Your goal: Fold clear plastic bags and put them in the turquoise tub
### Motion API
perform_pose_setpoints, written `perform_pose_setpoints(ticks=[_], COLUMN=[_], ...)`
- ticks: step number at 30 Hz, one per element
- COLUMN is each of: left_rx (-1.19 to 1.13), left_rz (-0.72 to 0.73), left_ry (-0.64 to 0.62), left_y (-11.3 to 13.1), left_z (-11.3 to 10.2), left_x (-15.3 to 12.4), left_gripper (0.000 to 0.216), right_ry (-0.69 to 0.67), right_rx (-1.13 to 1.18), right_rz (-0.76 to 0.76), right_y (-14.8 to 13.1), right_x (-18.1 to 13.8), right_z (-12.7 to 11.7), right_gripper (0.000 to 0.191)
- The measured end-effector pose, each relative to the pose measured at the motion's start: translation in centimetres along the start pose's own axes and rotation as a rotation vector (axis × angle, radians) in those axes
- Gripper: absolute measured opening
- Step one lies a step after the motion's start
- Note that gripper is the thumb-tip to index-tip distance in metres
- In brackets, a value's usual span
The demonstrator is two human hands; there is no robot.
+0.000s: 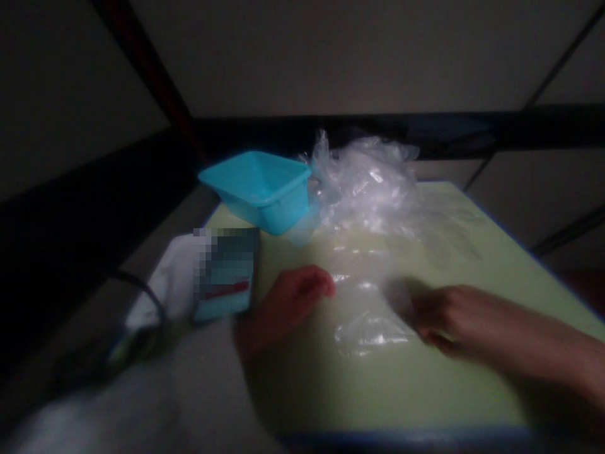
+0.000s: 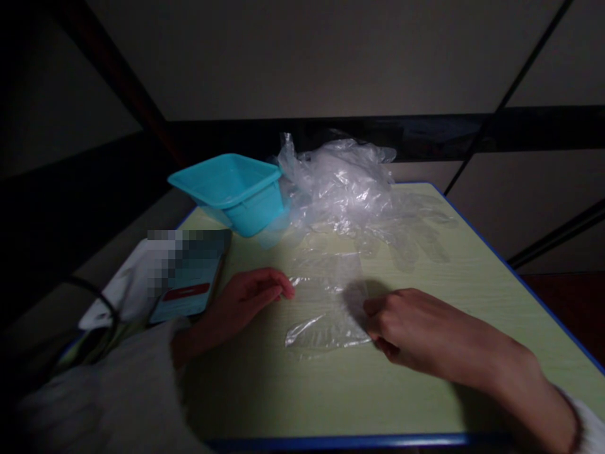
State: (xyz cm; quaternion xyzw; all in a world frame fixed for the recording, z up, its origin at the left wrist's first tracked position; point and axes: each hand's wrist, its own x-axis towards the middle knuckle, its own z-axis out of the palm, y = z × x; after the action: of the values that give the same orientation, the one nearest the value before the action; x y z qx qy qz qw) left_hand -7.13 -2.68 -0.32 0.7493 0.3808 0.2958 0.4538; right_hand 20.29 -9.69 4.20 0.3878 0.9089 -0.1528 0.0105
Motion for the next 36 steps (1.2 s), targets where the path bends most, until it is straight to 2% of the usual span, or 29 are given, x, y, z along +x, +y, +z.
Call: perform_pose_setpoints(ticks=[6,14,18,23,26,32,36], left_rx=[0.001,-0.010,-0.023,-0.035,-0.008,0.004,0.002], left_rz=[0.001,0.007,-0.005,0.004,0.000,-0.009,-0.005], left_ry=[0.008,-0.004,-0.001,-0.003,0.001,0.010,0.014], left_y=[0.1,0.1,0.1,-0.1,-0.1,-0.1,-0.4], left_z=[0.0,0.1,0.2,0.2,0.3,0.3,0.3], left_x=[0.0,0.1,0.1,0.1,0.2,0.3,0.4], left_gripper=[0.018,0.018,0.018,0.019,0.020,0.019,0.020], right_ry=[-0.009,0.134,0.213,0.377,0.369,0.242,0.307], right_rx=[0.050,0.206,0.156,-0.046,-0.065,0.023,-0.098], right_rz=[0.018,0.068,0.019,-0.161,-0.180,-0.092,-0.146], right_y=[0.1,0.3,1.6,3.6,3.8,2.8,2.2], right_x=[0.0,-0.6,-1.5,-1.5,-1.1,-1.2,-1.0], right_z=[-0.3,-1.1,0.7,4.1,4.3,2.2,2.8], right_gripper=[0.021,0.026,0.023,0.015,0.015,0.016,0.014])
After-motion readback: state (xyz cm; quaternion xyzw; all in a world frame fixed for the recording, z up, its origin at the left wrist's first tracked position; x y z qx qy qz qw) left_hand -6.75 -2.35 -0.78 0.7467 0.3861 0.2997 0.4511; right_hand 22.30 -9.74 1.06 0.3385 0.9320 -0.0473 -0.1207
